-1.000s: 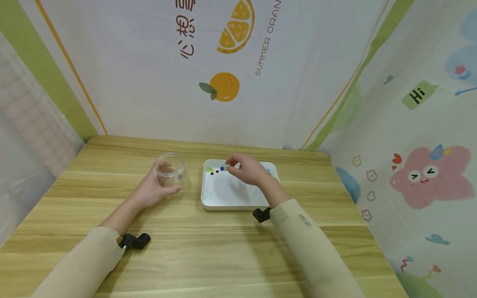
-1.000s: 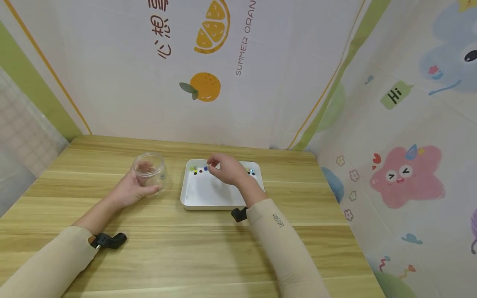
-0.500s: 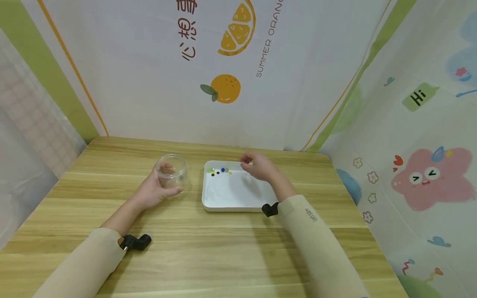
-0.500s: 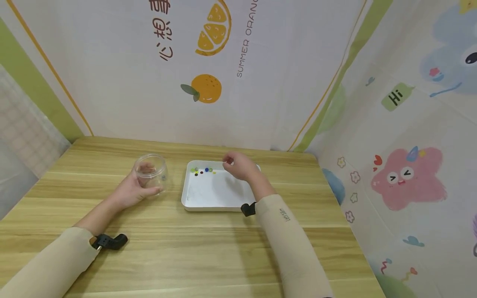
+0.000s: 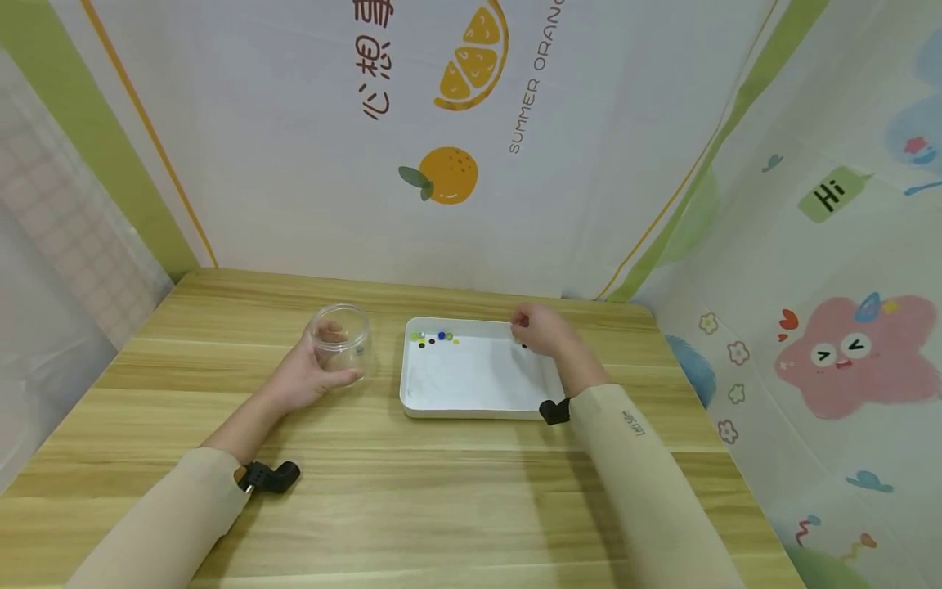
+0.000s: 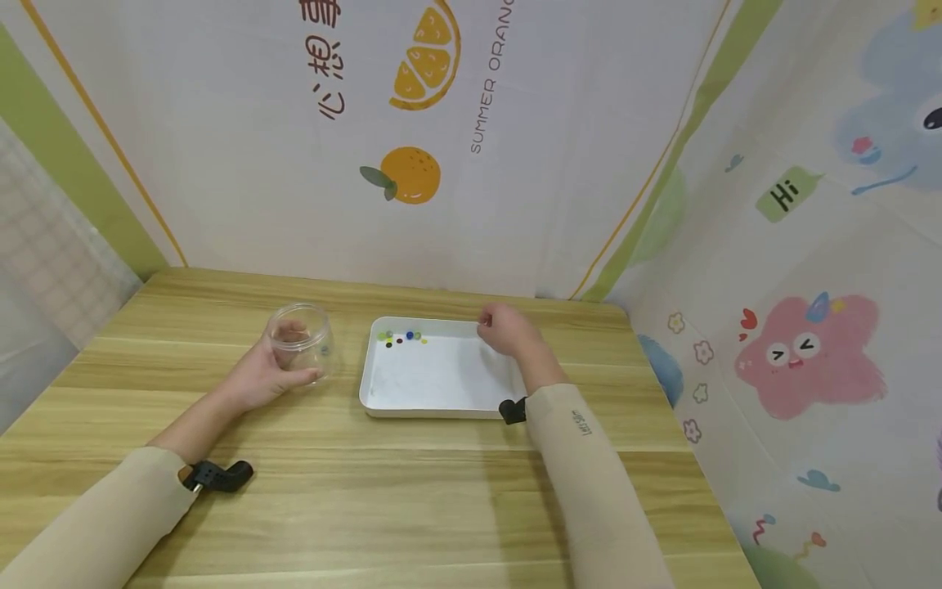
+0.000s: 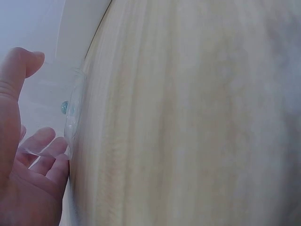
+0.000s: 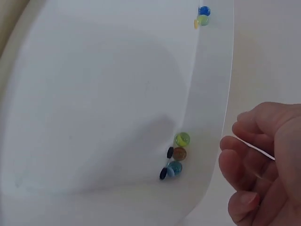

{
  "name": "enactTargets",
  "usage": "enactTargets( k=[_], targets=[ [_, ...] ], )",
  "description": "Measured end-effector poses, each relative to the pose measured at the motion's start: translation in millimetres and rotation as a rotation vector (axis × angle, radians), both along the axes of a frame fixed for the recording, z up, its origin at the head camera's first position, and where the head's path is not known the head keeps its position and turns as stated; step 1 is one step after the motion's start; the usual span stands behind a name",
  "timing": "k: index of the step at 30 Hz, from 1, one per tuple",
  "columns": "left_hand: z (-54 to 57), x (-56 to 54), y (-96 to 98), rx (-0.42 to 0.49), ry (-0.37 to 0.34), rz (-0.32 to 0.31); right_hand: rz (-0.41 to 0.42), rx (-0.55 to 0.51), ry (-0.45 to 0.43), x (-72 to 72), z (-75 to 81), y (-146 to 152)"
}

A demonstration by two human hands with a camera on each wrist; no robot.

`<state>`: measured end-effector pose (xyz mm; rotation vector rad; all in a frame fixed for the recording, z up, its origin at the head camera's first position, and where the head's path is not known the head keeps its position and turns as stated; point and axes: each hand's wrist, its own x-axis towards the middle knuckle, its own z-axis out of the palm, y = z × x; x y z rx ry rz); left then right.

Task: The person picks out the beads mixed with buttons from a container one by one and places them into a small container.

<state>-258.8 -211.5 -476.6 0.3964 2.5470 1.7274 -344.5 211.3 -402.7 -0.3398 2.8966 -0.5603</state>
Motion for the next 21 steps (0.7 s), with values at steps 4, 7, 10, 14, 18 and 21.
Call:
enactTargets(
  k=[4,7,10,14,18,21],
  targets=[
    [0.3,0.3,0.3,-0.004,-0.003,-0.002,-0.008,0.086,0.016,-1.3,1.1,5.1],
    [0.3,0.4,0.9,0.000,-0.003,-0.004,0.010,0.158,0.037,-2.3,0.4,6.3],
    [0.2,0.9,1.0,0.003,-0.004,-0.003,0.041,0.228,0.055,-2.8,-1.1,5.8],
    [-0.1,0.9,0.5,0.001,-0.002,-0.001,0.064,0.297,0.056,-0.5,-2.9,1.5],
    [-0.5,0.0,0.1,-0.003,0.000,-0.001,0.059,0.340,0.042,1.5,-4.5,-3.8],
    [-0.4,-0.3,0.0,-0.003,-0.003,0.000,0.058,0.352,0.027,1.7,-5.3,-6.0]
  ],
)
